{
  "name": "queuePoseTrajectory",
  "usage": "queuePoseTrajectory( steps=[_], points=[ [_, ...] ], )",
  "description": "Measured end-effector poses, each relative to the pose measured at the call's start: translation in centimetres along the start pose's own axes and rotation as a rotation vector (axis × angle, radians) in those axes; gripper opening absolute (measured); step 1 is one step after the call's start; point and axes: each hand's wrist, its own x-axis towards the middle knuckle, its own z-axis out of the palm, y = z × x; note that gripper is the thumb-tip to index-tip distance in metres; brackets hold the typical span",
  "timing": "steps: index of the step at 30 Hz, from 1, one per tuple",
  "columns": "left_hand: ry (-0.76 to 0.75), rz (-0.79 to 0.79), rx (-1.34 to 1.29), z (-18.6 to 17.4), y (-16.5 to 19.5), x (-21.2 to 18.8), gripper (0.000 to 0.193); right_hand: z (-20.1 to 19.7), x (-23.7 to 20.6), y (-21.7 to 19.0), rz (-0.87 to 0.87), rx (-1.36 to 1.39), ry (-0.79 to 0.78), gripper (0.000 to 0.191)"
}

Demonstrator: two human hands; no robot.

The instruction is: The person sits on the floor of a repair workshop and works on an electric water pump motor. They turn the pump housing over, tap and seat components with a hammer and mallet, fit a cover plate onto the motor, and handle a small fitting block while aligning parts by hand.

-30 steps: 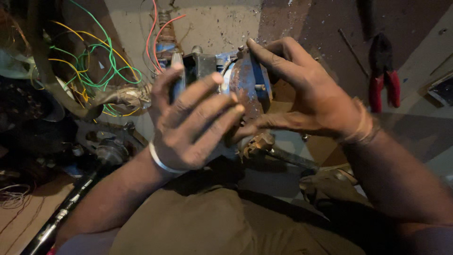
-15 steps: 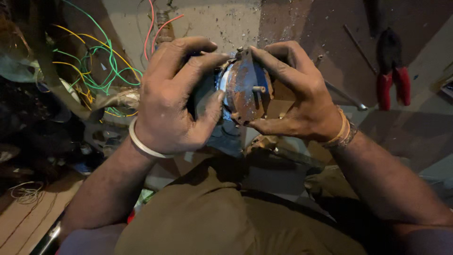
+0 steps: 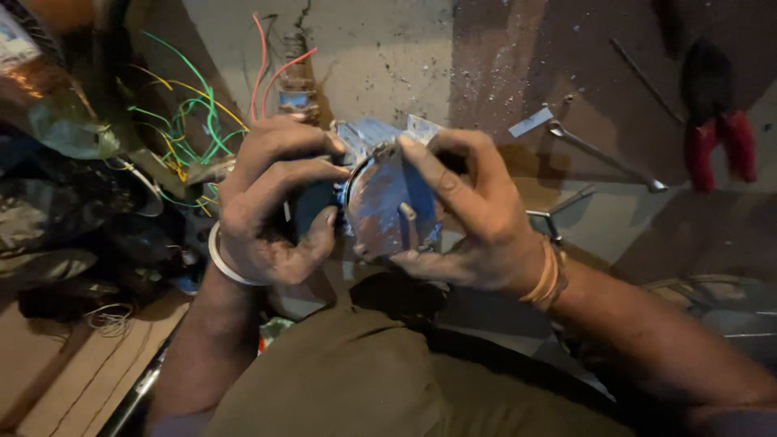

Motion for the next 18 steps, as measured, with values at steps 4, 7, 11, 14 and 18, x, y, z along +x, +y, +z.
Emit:
queuePoseTrajectory(
  steps=[4,7,11,14,18],
  points=[
    [0.023,-0.042,-0.044,-0.5,-0.9,-1.3,0.036,1.8,0.0,-1.5,0.02,-0.076,0.034,0.096],
    [0.037,-0.092,-0.041,-0.9,-0.7,-2.1,0.039,2.7,0.1,-2.0,-0.002,-0.125,0.053,0.094],
    [0.019,-0.175,0.04,-1.4,0.5,-2.8,0.038,3.5,0.3,-2.2,-0.015,-0.159,0.077,0.091],
    [0.029,-0.206,0.141,-1.5,1.6,-3.0,0.037,3.8,0.4,-2.4,-0.026,-0.18,0.081,0.092],
    [0.067,-0.211,0.172,-1.4,2.3,-3.0,0.036,3.7,0.7,-2.7,-0.038,-0.175,0.054,0.092]
  ],
)
